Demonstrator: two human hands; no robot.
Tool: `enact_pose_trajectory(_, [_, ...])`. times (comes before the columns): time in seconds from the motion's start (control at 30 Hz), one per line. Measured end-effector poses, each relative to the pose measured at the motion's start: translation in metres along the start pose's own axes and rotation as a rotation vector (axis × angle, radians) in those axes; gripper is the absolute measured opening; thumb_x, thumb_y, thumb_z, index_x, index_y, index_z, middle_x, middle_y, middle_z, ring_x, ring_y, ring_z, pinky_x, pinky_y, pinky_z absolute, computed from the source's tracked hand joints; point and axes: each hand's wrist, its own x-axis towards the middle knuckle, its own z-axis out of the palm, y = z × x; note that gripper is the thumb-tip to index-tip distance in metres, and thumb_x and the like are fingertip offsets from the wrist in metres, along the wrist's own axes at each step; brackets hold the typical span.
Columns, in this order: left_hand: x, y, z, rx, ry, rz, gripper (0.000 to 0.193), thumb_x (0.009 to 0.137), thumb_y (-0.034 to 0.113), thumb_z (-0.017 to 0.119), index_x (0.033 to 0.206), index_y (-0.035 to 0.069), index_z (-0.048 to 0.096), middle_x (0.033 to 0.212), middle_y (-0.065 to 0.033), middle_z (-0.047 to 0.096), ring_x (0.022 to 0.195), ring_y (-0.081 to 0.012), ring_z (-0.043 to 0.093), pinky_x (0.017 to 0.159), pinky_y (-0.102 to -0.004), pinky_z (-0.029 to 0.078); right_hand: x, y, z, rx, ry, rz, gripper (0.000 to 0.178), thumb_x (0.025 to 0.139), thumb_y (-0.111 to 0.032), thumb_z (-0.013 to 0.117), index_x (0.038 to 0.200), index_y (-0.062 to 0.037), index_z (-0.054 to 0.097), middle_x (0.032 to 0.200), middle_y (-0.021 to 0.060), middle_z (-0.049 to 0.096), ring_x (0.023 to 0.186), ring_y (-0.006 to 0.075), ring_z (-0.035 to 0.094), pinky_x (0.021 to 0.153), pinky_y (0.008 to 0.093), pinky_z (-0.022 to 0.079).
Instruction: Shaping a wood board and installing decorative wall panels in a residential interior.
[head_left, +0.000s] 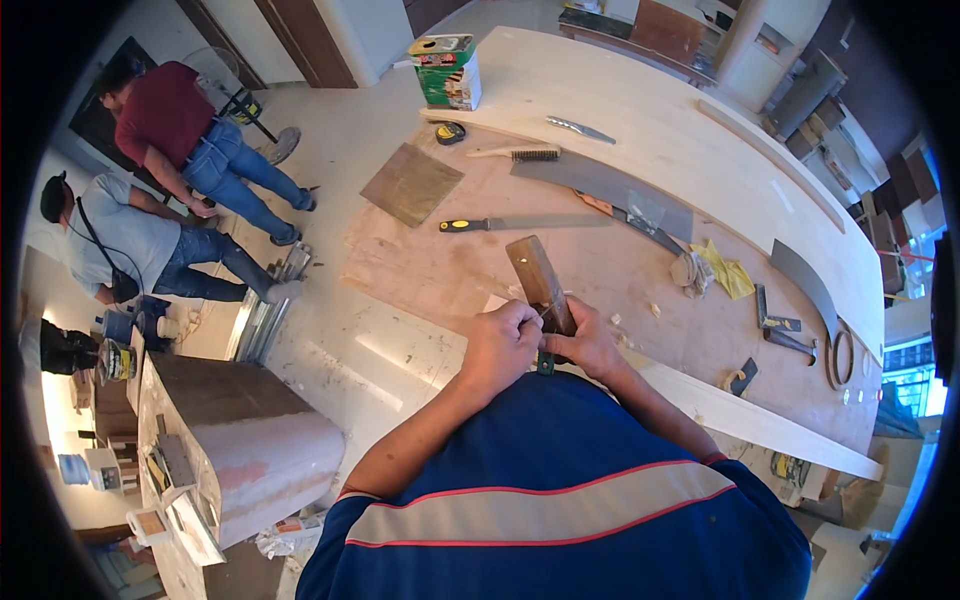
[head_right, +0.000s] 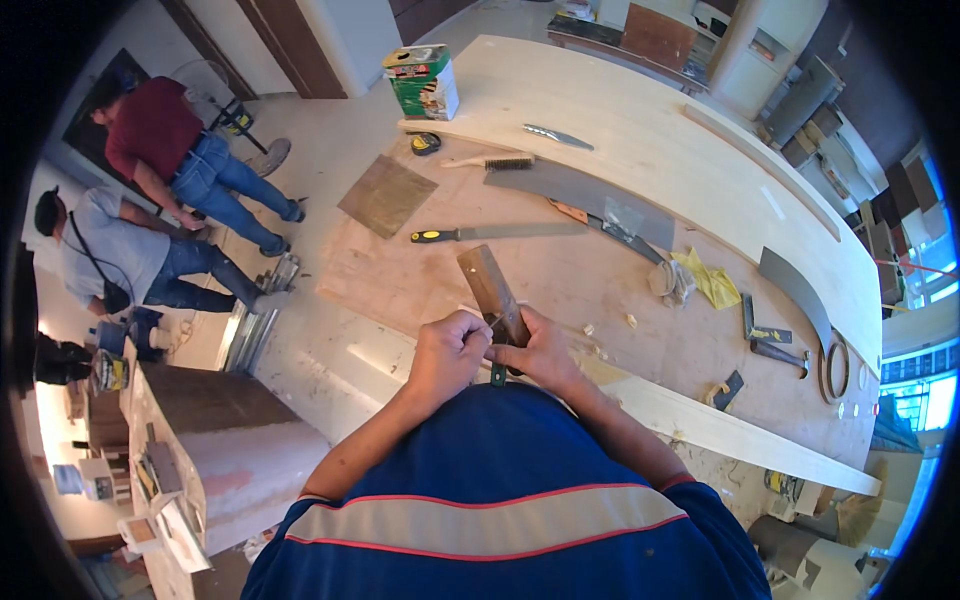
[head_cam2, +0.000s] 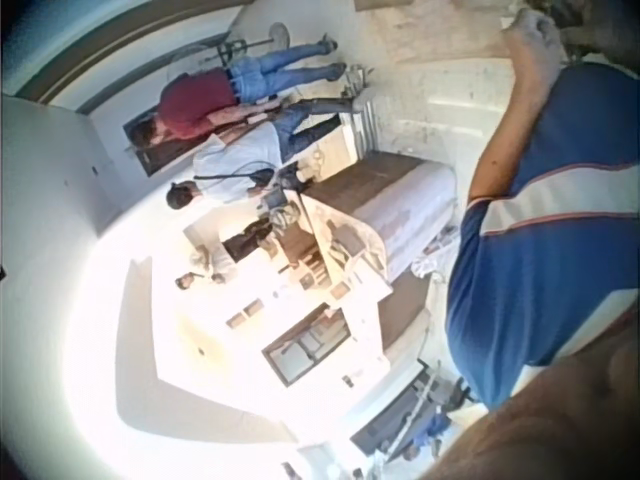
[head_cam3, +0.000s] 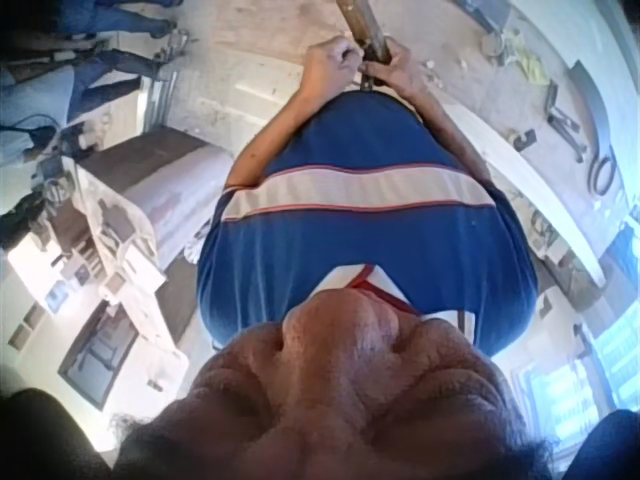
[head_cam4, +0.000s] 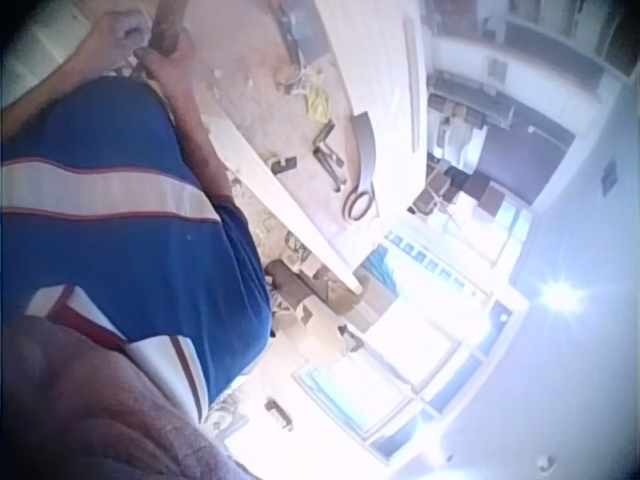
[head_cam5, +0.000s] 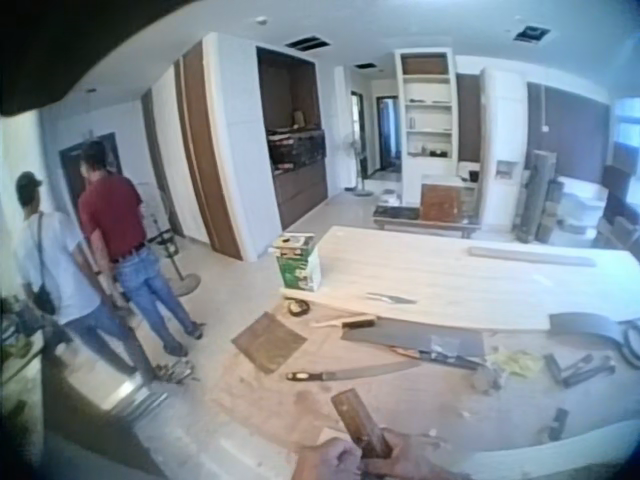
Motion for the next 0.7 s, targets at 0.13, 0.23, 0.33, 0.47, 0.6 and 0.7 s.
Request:
enact_pose_trajectory(0.13, [-0.002, -0.004, 0.004, -0.040, 0.030, -0.042, 0.008, 0.090, 0.001, 0.060, 0.084, -0.001, 0.065, 0.068, -0.0070, 0.066, 0.063, -0.0126, 0.066, 0.057, -0.0298, 0.053, 0.002, 0.000, 0.001, -0.237, 0.051, -0.053, 0.041, 0.084, -0.020, 0.083, 0.115, -0.0020, 0.062, 0.088, -0.0001, 0.064, 0.071, 0.0072, 0.058, 0.061, 0.0243, 0.048])
enact_pose_trajectory(0.23, [-0.005, -0.003, 0.001, 0.077, 0.061, 0.035, 0.008, 0.087, 0.003, 0.060, 0.082, 0.000, 0.065, 0.070, -0.0128, 0.067, 0.065, -0.0171, 0.068, 0.059, -0.0323, 0.054, 0.003, -0.003, 0.002, -0.084, 0.069, 0.034, 0.036, 0.084, -0.015, 0.079, 0.114, -0.0026, 0.063, 0.084, -0.0007, 0.063, 0.069, 0.0071, 0.056, 0.060, 0.0241, 0.047])
enact_pose_trajectory(0.33, [-0.003, -0.003, -0.001, 0.008, 0.022, -0.077, 0.008, 0.087, 0.003, 0.059, 0.083, 0.001, 0.065, 0.073, -0.0136, 0.068, 0.063, -0.0178, 0.066, 0.059, -0.0339, 0.054, 0.007, -0.008, 0.005, -0.208, 0.062, 0.021, 0.032, 0.083, -0.011, 0.078, 0.111, -0.0024, 0.063, 0.083, -0.0005, 0.062, 0.069, 0.0062, 0.056, 0.058, 0.0242, 0.046])
enact_pose_trajectory(0.47, [-0.003, -0.007, -0.004, -0.017, 0.099, 0.007, 0.008, 0.089, 0.005, 0.060, 0.086, 0.000, 0.065, 0.075, -0.0145, 0.068, 0.068, -0.0214, 0.069, 0.062, -0.0345, 0.055, 0.009, -0.015, 0.010, -0.094, 0.015, 0.025, 0.028, 0.082, -0.008, 0.076, 0.106, -0.0022, 0.063, 0.081, 0.0004, 0.063, 0.067, 0.0074, 0.057, 0.057, 0.0248, 0.046])
enact_pose_trajectory(0.6, [-0.003, -0.012, -0.007, -0.051, 0.113, -0.030, 0.008, 0.089, 0.007, 0.062, 0.087, 0.000, 0.065, 0.076, -0.0158, 0.068, 0.070, -0.0252, 0.070, 0.064, -0.0355, 0.055, 0.010, -0.020, 0.015, -0.138, 0.081, 0.057, 0.025, 0.081, -0.006, 0.075, 0.102, -0.0032, 0.063, 0.077, 0.0007, 0.063, 0.062, 0.0075, 0.056, 0.054, 0.0242, 0.044])
enact_pose_trajectory(0.7, [-0.002, -0.013, -0.007, 0.009, 0.078, -0.069, 0.010, 0.089, 0.009, 0.063, 0.088, 0.000, 0.065, 0.076, -0.0170, 0.068, 0.070, -0.0277, 0.070, 0.064, -0.0372, 0.054, 0.012, -0.019, 0.017, -0.058, 0.053, -0.004, 0.023, 0.081, -0.006, 0.075, 0.101, -0.0032, 0.062, 0.074, -0.0001, 0.062, 0.058, 0.0066, 0.054, 0.052, 0.0237, 0.042])
